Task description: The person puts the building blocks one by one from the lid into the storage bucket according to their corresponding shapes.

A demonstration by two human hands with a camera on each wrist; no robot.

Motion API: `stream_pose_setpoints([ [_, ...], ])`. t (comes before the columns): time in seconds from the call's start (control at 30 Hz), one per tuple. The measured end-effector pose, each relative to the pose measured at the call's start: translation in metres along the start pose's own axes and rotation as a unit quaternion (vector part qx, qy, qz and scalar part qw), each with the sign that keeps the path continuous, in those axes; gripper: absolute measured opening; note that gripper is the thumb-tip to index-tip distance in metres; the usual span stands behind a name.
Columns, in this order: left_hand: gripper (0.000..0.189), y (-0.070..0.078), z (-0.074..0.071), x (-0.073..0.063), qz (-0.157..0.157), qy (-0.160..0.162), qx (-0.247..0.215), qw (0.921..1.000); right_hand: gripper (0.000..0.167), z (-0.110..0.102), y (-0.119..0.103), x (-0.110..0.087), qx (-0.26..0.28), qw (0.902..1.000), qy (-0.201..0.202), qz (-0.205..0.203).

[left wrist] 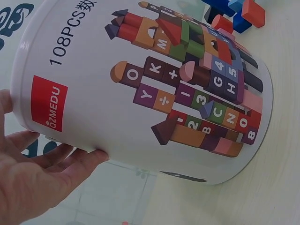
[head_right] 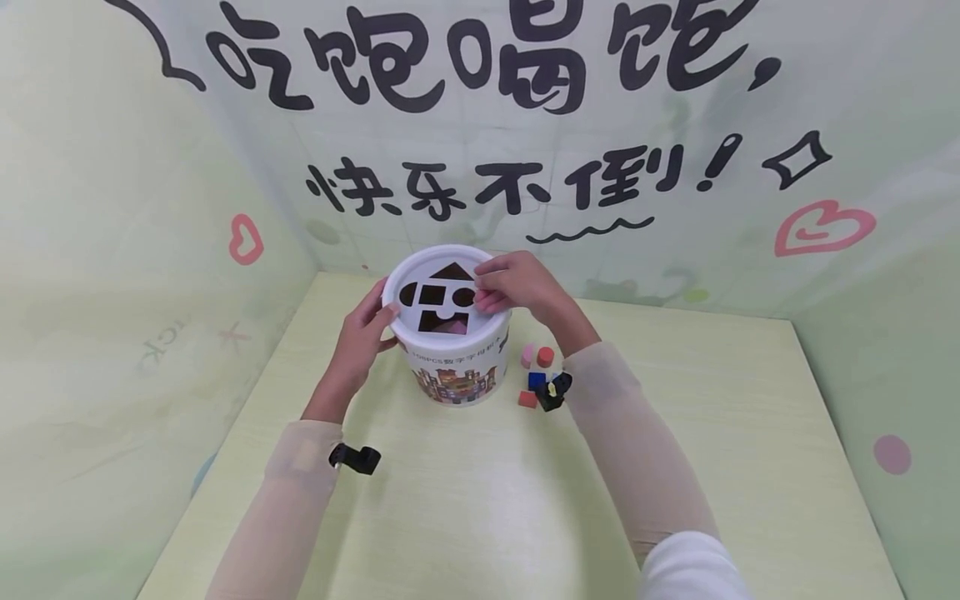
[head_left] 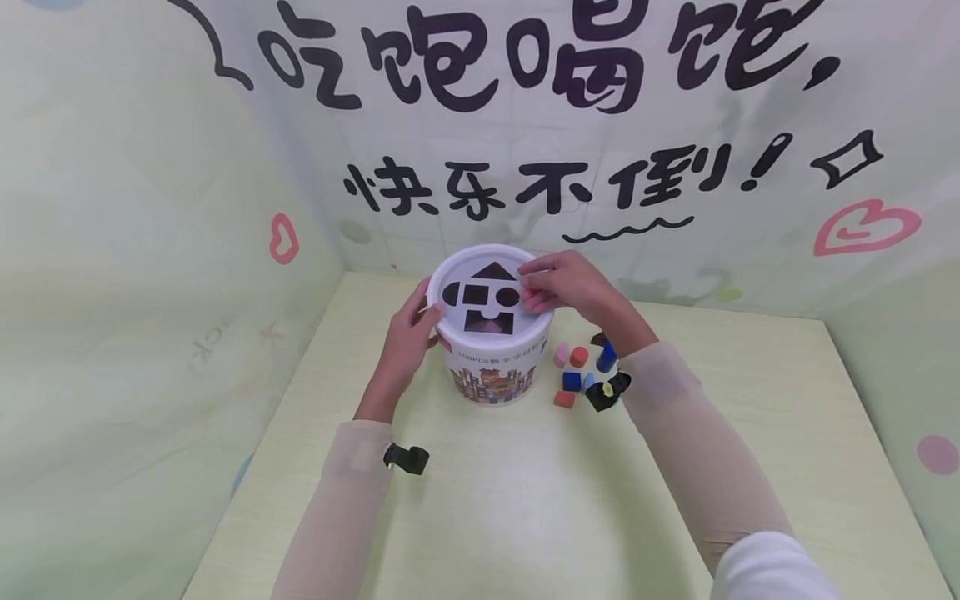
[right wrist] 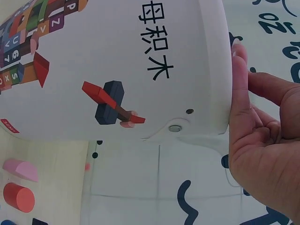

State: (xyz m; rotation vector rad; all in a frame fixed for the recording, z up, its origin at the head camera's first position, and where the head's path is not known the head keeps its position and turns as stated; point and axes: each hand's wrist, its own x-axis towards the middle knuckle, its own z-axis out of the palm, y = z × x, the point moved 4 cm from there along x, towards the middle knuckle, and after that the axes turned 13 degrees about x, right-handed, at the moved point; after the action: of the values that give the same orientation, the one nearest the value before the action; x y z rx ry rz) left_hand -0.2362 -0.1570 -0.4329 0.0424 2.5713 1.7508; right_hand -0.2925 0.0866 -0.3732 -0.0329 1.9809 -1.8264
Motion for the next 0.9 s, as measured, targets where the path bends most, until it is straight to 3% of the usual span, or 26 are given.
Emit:
stream_pose_setpoints([
  [0.57,0.052,-0.003,-0.001,0.002,-0.006,-0.009,-0.007,0.9999,0.033,-0.021,0.007,-0.010,-0.003,0.9998,0.015,0.012],
  [0.73,0.053,0.008,-0.001,-0.003,-0.006,-0.012,-0.003,0.9999,0.034,-0.025,0.007,-0.014,-0.009,0.9998,0.016,0.009],
  [0.9,0.052,-0.004,0.001,0.004,-0.008,-0.010,-0.006,0.9999,0.033,-0.031,0.011,-0.017,-0.004,0.9998,0.018,0.007],
])
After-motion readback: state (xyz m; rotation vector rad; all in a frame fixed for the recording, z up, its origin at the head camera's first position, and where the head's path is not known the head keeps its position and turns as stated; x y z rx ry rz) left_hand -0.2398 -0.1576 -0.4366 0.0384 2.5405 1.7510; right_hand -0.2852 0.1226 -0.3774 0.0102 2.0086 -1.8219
